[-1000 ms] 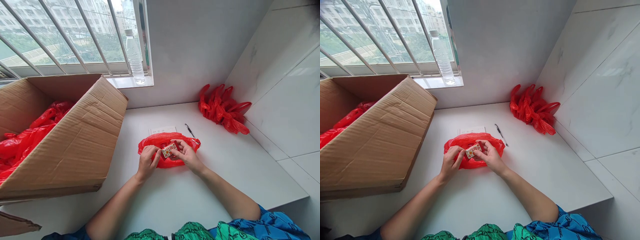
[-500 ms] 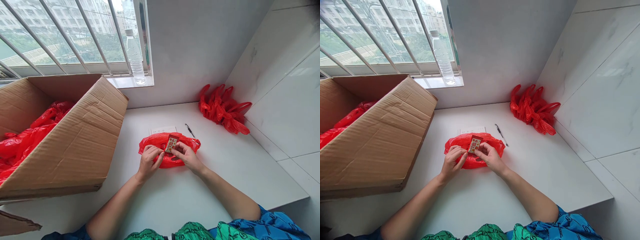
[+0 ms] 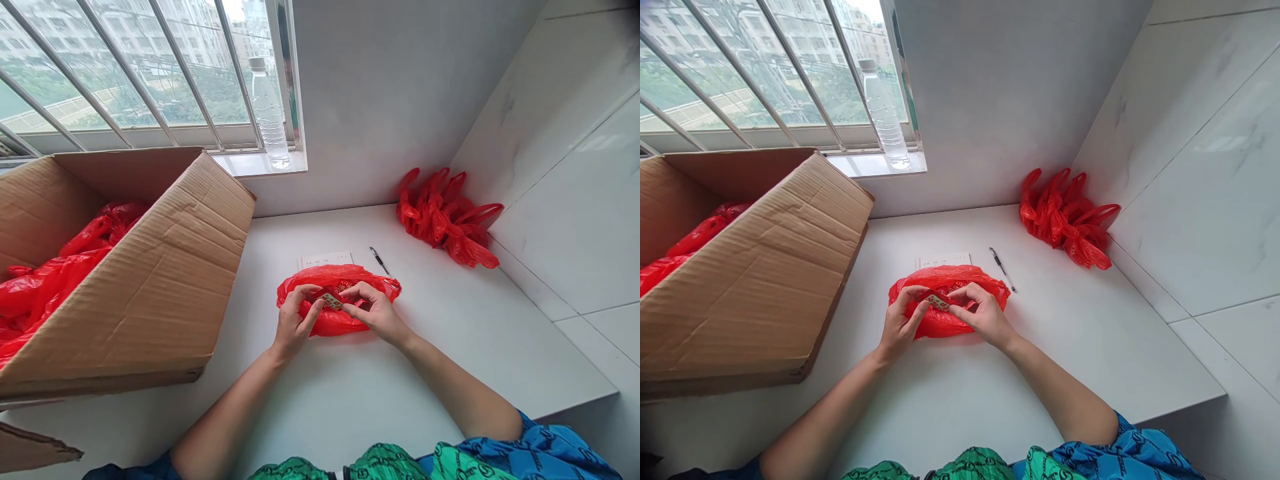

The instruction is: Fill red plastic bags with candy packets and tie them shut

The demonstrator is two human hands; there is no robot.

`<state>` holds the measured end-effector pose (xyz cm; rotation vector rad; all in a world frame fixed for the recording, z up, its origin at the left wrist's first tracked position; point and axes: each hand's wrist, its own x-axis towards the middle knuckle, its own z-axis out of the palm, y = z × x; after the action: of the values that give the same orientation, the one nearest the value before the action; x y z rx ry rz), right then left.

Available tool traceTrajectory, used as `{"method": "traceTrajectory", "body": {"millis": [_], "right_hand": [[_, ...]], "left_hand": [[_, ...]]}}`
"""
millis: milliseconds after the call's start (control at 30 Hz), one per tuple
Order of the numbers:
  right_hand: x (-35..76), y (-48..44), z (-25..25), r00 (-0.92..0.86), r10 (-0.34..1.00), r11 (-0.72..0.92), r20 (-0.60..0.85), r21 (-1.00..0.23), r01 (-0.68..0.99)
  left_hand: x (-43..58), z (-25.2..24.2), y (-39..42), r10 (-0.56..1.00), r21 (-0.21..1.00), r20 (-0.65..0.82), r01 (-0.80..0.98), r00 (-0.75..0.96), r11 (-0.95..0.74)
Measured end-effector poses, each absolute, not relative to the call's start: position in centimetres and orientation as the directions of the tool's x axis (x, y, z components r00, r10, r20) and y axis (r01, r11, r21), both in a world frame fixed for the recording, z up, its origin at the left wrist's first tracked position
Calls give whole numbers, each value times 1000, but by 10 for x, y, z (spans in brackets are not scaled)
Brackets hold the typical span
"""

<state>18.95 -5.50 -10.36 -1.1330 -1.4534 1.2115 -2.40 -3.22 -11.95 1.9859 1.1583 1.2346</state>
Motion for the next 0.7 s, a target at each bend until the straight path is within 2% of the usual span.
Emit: {"method": "traceTrajectory", "body": {"millis": [300,400,533,700], "right_hand": [[190,-54,-99,-186,983,3,16,-998,-69],[190,-54,-98,-197,980,-1,16,-996,-86],[189,-55,-98,-228,974,-29,-9,-996,-82],[186,-55,-98,-279,954,-146,-107,-982,-122]], "left_hand": [[-23,-113,-32,767,649,532,408,359,-642],[-23,-115,-32,752,661,519,367,406,-655],[-23,-116,-31,784,697,491,368,381,-615],[-21,-117,-32,776,680,496,381,390,-627]]}}
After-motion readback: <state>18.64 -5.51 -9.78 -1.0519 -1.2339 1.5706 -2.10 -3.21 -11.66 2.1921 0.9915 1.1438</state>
